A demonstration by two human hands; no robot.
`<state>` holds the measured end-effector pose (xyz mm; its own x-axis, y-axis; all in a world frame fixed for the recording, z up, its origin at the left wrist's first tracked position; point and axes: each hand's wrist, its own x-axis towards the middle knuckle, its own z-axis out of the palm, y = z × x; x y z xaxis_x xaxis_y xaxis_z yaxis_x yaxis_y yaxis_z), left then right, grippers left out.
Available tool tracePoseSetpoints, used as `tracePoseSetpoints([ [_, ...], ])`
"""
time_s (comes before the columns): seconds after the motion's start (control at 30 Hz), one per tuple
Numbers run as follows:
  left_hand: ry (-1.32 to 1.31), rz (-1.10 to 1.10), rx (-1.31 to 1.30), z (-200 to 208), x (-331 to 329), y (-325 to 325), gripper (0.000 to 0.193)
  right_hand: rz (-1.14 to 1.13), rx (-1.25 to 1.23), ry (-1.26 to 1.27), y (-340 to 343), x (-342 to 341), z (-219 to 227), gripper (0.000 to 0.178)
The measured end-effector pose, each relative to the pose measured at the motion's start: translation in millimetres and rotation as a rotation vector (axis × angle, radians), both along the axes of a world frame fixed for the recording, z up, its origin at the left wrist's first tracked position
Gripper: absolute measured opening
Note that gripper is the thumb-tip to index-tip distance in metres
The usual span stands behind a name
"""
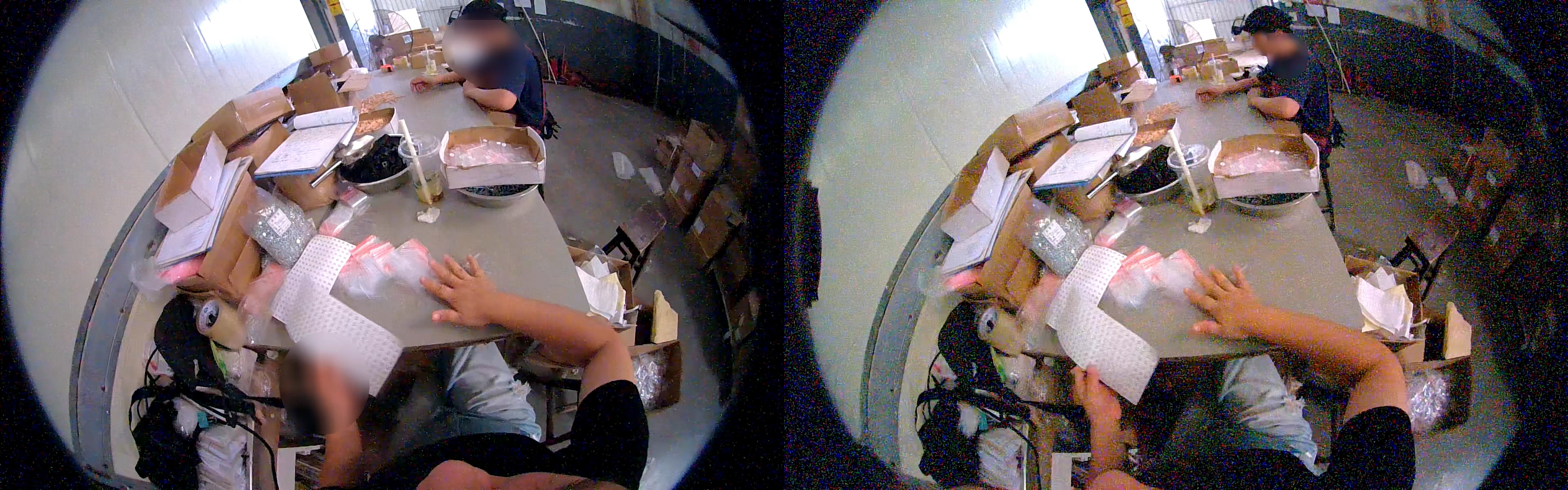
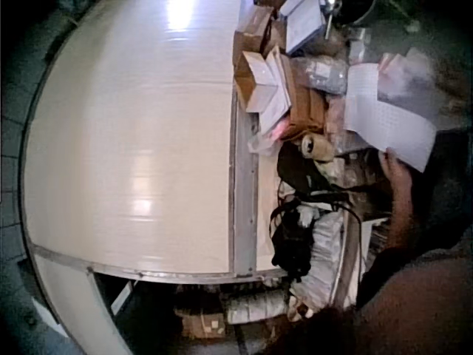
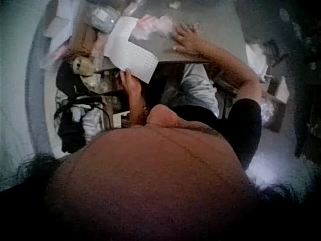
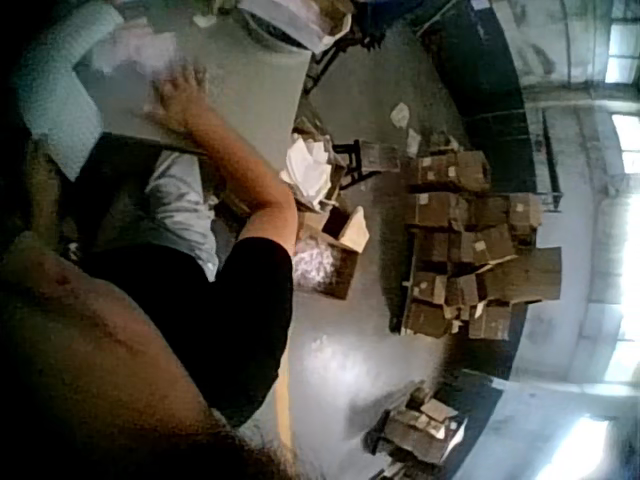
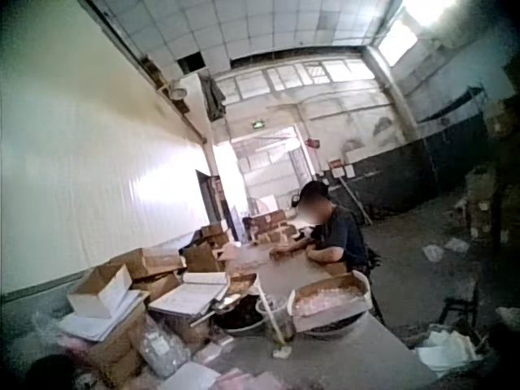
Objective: The person sits at a table in a warehouse and packs small white circular items into clear plastic bags. They pick up the items from a sheet, place them into the bags, and seal them. The person occasionally adjusts the position of the bags and the sheet of items on the table.
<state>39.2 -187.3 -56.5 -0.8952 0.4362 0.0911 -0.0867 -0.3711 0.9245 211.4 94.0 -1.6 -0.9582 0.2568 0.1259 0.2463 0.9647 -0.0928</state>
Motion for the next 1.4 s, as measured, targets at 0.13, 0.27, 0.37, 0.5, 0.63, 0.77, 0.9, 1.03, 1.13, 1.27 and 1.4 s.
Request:
tracePoseSetpoints([
  [0.13,-0.055,-0.054,0.074,-2.7,32.2,13.3,0.030,0.114,-0.329,0.432,-21.2,10.9,18.8,0.070],
  [0.27,0.287,-0.062,-0.182,-13.1,42.9,7.3,0.028,0.335,-1.147,0.386,-79.7,20.2,41.1,0.072],
  [0.37,0.657,0.055,-0.229,4.7,42.0,5.7,0.061,0.384,-1.197,0.328,-85.8,20.7,25.1,0.073],
  [0.5,1.255,0.060,-0.658,74.3,45.9,-12.6,0.061,0.346,-1.242,0.243,-92.9,30.5,35.3,0.073],
  [0.63,1.071,-0.225,-0.539,75.3,44.6,-24.9,0.075,0.350,-1.037,0.267,-103.5,28.3,45.9,0.076],
  [0.77,0.857,-0.154,-0.438,55.8,45.6,-34.0,0.044,0.154,-0.920,0.236,-109.1,20.8,53.3,0.077],
  [0.9,0.319,-0.133,-0.392,37.5,48.7,-37.8,0.028,0.241,-0.673,0.132,-107.4,-10.4,40.7,0.070],
  [1.03,0.116,-0.024,-0.291,3.7,25.1,-50.1,0.023,0.361,-1.111,0.021,-94.5,-65.7,31.0,0.063],
  [1.13,-0.051,0.044,-0.125,-0.3,12.5,-62.8,0.024,0.094,-1.736,0.007,-103.3,-118.7,40.3,0.067],
  [1.27,0.012,0.075,-0.192,-39.7,-7.2,-91.4,0.024,-0.116,-1.844,0.220,-95.9,-204.8,9.4,0.065],
  [1.4,-0.152,-0.005,0.070,-12.9,-6.0,-97.7,0.026,-0.270,-1.551,0.424,-95.2,-246.4,-1.2,0.056],
])
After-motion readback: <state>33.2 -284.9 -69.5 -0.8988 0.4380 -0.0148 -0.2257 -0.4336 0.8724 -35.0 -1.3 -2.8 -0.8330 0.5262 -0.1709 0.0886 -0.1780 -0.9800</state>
